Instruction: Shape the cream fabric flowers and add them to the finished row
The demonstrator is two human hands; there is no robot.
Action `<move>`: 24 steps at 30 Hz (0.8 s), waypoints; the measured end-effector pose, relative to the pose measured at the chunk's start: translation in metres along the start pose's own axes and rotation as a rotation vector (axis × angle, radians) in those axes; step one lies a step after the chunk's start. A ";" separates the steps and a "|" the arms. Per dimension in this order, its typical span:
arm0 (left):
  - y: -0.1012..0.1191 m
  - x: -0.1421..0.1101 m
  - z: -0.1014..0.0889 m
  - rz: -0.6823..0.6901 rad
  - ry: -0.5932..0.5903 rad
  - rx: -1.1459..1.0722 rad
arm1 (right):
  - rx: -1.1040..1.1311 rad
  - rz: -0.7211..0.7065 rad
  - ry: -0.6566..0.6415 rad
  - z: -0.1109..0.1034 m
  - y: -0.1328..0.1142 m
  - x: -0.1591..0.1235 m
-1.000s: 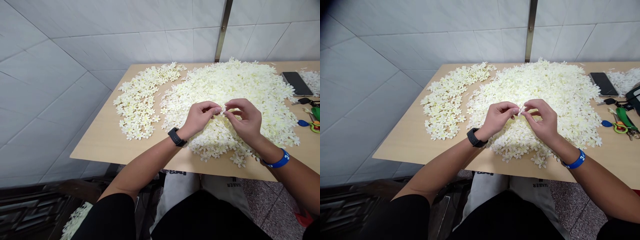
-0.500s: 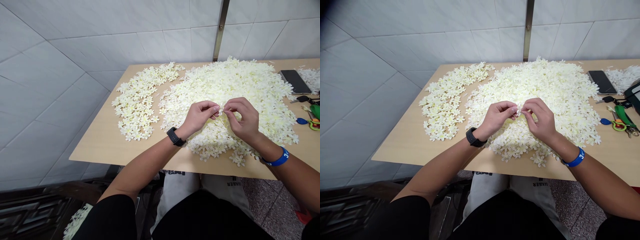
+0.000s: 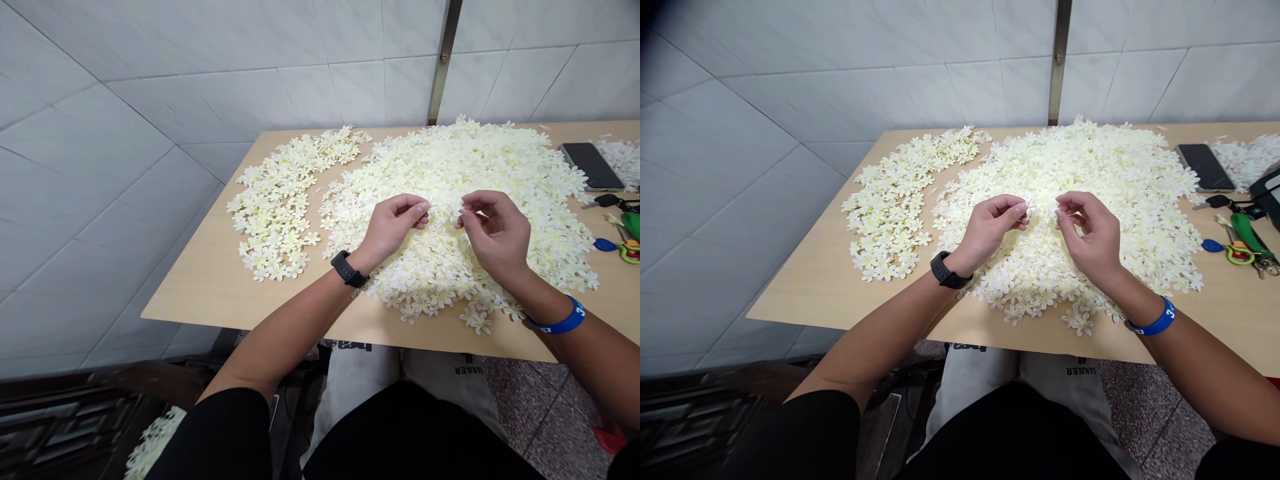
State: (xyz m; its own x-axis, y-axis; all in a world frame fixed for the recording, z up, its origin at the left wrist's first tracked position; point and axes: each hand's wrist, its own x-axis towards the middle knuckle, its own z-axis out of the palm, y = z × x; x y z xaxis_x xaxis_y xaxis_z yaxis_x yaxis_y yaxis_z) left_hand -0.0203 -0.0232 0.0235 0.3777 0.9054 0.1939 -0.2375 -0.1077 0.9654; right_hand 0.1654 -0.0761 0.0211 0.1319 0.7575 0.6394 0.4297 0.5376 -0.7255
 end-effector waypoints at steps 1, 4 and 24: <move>0.000 0.000 0.000 0.001 -0.002 -0.001 | -0.025 -0.017 -0.001 -0.001 -0.001 0.001; 0.000 0.000 0.001 -0.004 0.004 0.002 | -0.156 -0.068 0.020 -0.004 -0.002 0.003; 0.002 -0.003 0.003 0.032 -0.040 0.045 | -0.193 0.006 -0.005 -0.008 0.006 0.008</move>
State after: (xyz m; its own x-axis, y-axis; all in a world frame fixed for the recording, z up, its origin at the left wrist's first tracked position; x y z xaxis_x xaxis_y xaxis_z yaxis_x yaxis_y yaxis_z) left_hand -0.0190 -0.0278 0.0252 0.4063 0.8842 0.2305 -0.2095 -0.1554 0.9654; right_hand 0.1763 -0.0701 0.0237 0.1311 0.7626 0.6334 0.5924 0.4520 -0.6668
